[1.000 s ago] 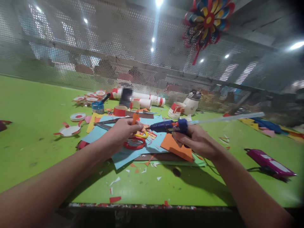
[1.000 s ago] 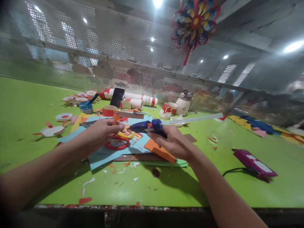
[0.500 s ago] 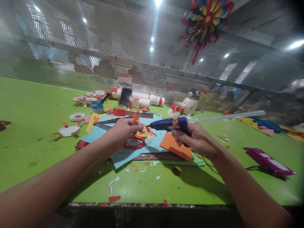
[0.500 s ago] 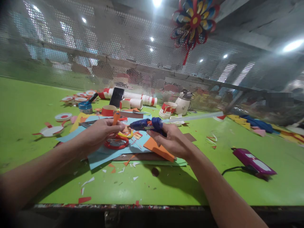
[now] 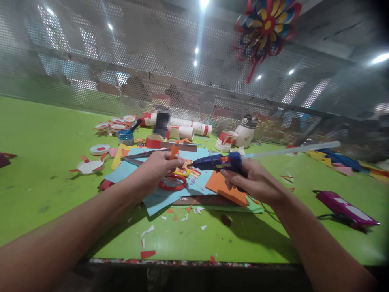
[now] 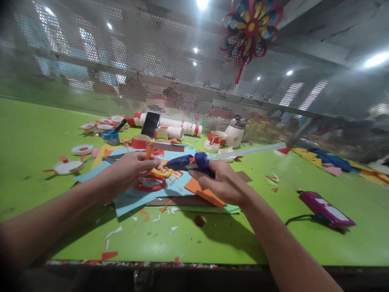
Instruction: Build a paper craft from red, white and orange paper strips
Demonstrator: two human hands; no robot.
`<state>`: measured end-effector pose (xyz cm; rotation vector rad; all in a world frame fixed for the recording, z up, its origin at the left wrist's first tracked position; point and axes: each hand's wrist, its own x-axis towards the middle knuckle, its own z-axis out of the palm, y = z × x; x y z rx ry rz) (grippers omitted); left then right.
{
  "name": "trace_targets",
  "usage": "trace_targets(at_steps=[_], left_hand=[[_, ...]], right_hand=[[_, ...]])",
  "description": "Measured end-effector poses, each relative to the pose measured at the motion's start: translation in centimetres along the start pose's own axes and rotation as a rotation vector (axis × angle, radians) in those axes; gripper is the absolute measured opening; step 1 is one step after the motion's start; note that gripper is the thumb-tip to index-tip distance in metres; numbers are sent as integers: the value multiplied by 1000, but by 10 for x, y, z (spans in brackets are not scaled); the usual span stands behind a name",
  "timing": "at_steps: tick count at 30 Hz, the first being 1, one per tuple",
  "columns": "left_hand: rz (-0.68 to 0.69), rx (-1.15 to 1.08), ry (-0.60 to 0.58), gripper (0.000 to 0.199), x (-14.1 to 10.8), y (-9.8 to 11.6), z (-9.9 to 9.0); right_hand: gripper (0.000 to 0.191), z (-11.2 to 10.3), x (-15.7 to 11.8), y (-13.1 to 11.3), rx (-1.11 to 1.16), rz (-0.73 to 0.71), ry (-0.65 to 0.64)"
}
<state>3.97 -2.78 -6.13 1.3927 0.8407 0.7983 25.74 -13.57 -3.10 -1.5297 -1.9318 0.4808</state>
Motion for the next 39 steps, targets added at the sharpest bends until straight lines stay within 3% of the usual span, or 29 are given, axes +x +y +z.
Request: trace_targets(at_steps=[10,23,29,31,34,37,39], left_hand=[[9,21,-19,24,0,-1,2],[-46,-108,16,17,3,1,-2],[-52,-140,12,24,5,2,-6],[-41,-133,43,23,6,1,-7],[-30,-167,85,21,9,0,-9],[-11,-197,100,20,11,-2,-11],[-6,-209,83,21,12,-3,-11]], right_hand=[[36,0,1,0,31,44,69],[35,1,0,-3,-13,38,20],[36,0,1,1,45,48,-14],[39,-5,1,3,45,68,44],[39,-18,5,15,57,82,240],[43,-36,12,44,67,138,437],[47,-49,18,68,-44,247,576]])
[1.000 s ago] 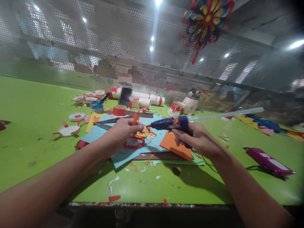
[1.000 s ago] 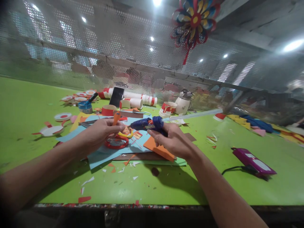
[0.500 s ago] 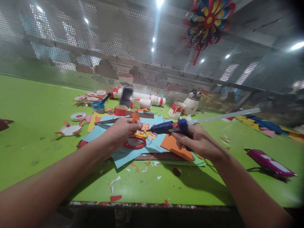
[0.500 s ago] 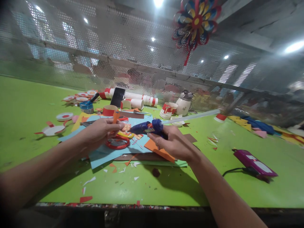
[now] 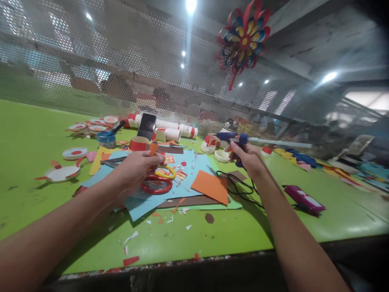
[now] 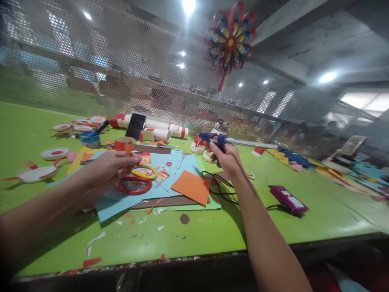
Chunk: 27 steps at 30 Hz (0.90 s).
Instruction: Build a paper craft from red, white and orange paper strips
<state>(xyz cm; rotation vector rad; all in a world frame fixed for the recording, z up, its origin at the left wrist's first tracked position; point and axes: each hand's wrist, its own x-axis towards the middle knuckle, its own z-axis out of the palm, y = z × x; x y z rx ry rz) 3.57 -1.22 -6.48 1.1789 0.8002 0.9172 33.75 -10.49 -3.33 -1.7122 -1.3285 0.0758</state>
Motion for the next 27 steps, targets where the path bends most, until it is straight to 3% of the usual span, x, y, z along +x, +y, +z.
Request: trace_targets(at_steps=[2,5,10,14,21,27], left_hand=[[-1,1,-22,21,-1,-1,1],[3,30,-58,24,-2,-4,2],[2,56,-78,23,-2,-7,4],[5,44,-95,22,-1,-8,3],[-1,60,-96,18,-4,-6,5],[8,90,-125,14,-8,-5,8]], right_hand=[[48,-4,17,21,-202,98,81],[40,-7,38,46,-371,154,62],[26,6,56,67,-661,186,-110],[28,23,59,76,-777,174,-225],[29,22,55,78,-813,135,-239],[26,19,41,44,-642,21,-54]])
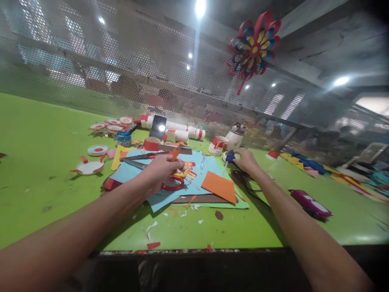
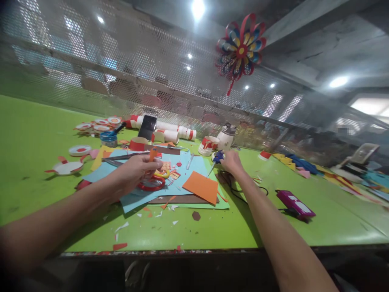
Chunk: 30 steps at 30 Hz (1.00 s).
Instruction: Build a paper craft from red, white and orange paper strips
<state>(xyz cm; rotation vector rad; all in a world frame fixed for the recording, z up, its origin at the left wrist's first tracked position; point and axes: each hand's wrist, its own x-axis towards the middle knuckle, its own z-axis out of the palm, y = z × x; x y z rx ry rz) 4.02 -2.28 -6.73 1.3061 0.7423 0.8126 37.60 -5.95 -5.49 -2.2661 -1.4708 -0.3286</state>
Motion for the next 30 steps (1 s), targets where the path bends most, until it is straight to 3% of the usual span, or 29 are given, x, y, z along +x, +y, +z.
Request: trace_targets(at_steps=[3,5,8,11,15,21,30], left_hand=[[4,0,-16,15,2,-3,0],[22,-11,-14,17,3,-6,-1],[32,-27,-11,19,4,-7,-2],[33,-39,-24,22,4,-6,-2],[36,-40,-35,23,3,-4,-1],[68,21,-52,23,4,-6,0],[39,55,-103,21,0,-4,2]], right_hand=[[22,-5,-17,-38,188,-34,59],[22,-6,-33,-70,347,-83,29],[27,-6,-55,-113,566,-159,-116],[31,-7,-71,-138,871,-164,-311],[33,-9,-84,-145,1210,-68,-471],[23,-11,-95,-140,1217,-45,-534],[23,-10,-97,-136,1330,-5,-591]])
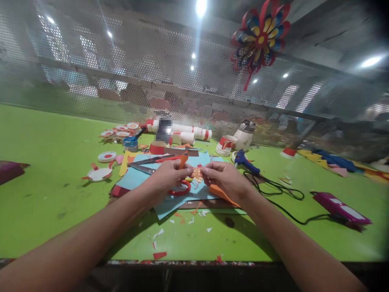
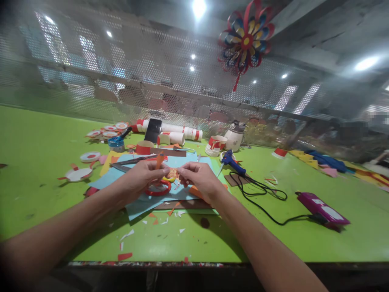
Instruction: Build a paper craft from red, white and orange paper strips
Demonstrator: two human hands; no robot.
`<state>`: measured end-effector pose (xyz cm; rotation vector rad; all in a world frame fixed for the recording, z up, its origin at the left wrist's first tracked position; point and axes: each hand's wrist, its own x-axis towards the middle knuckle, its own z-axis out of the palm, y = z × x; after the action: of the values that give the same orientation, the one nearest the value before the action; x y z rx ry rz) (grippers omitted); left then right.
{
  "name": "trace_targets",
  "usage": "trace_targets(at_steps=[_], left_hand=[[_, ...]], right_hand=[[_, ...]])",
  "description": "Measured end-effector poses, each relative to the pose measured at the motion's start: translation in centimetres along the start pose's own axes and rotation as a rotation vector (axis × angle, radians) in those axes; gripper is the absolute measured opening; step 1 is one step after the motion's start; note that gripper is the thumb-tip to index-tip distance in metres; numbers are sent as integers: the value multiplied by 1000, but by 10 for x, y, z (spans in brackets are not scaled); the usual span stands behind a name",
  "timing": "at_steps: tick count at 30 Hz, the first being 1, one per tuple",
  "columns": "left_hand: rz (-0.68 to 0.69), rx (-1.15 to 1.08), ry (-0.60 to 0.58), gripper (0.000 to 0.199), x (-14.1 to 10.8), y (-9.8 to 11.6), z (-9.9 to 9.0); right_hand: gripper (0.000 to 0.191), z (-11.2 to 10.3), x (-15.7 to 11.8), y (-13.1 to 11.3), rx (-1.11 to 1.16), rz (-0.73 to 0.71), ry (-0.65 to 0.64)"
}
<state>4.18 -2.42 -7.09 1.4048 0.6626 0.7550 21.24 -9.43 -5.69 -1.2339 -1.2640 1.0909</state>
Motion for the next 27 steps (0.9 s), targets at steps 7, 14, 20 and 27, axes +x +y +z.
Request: trace_targets(at_steps=[7,14,20,27], left_hand=[[-32,2,-1,19,-3,4,2],[-23,-50,13,21,-2,0,2],[-32,-80,40,20,-1,2,-3],[-74,-214,142,19,4,6,-11]], right_hand=[[24,0,-1,0,39,13,-5],[25,0,-1,0,27,27,3],[26,-6,2,2,46,-18,84],[29,-17,5,-1,70,-16,176]])
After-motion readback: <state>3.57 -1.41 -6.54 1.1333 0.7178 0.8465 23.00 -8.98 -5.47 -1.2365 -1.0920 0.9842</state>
